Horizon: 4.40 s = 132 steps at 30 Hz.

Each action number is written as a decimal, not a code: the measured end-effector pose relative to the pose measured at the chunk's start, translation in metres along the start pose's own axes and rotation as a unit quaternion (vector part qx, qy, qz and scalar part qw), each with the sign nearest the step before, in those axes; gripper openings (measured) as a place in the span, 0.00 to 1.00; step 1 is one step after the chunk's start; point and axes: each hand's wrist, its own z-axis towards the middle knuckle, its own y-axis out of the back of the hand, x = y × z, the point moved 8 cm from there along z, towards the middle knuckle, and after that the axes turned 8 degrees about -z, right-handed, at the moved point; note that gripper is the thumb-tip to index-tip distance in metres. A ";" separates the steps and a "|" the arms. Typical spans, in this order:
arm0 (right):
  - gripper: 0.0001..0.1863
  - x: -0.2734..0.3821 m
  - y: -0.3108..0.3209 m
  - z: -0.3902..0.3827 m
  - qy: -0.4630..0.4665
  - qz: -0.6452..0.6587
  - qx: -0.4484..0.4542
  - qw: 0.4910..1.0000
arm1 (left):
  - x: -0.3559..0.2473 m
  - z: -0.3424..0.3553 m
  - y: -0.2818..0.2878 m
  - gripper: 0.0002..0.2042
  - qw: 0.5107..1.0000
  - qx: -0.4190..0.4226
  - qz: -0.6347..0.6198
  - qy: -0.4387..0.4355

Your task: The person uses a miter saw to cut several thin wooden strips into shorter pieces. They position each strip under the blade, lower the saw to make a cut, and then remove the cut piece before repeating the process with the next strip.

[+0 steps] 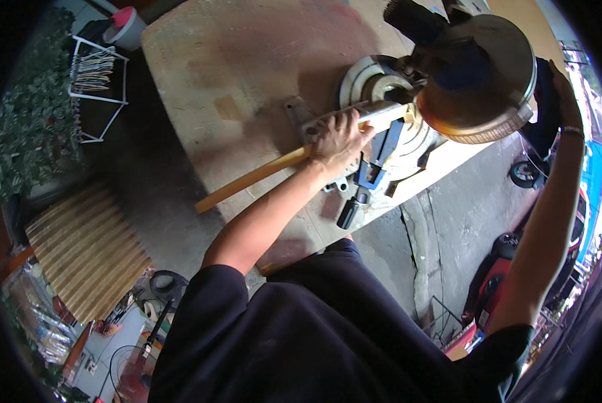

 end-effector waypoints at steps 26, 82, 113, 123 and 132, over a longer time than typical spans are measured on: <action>0.33 -0.037 -0.065 -0.187 -0.159 0.262 -0.182 0.934 | 0.002 -0.003 0.021 0.11 1.000 -0.029 -0.007 0.007; 0.34 0.007 -0.086 -0.229 -0.130 0.036 -0.281 0.950 | -0.003 -0.003 0.013 0.10 1.000 -0.014 0.024 0.012; 0.36 -0.017 -0.087 -0.261 -0.170 0.023 -0.321 0.932 | -0.005 -0.007 0.020 0.06 0.996 -0.069 0.047 0.008; 0.37 -0.022 -0.101 -0.273 -0.262 0.091 -0.375 0.885 | -0.005 -0.006 0.020 0.09 0.998 -0.046 0.041 0.003; 0.39 -0.018 -0.097 -0.280 -0.234 0.017 -0.374 0.897 | -0.008 -0.006 0.024 0.07 0.997 -0.058 0.059 -0.001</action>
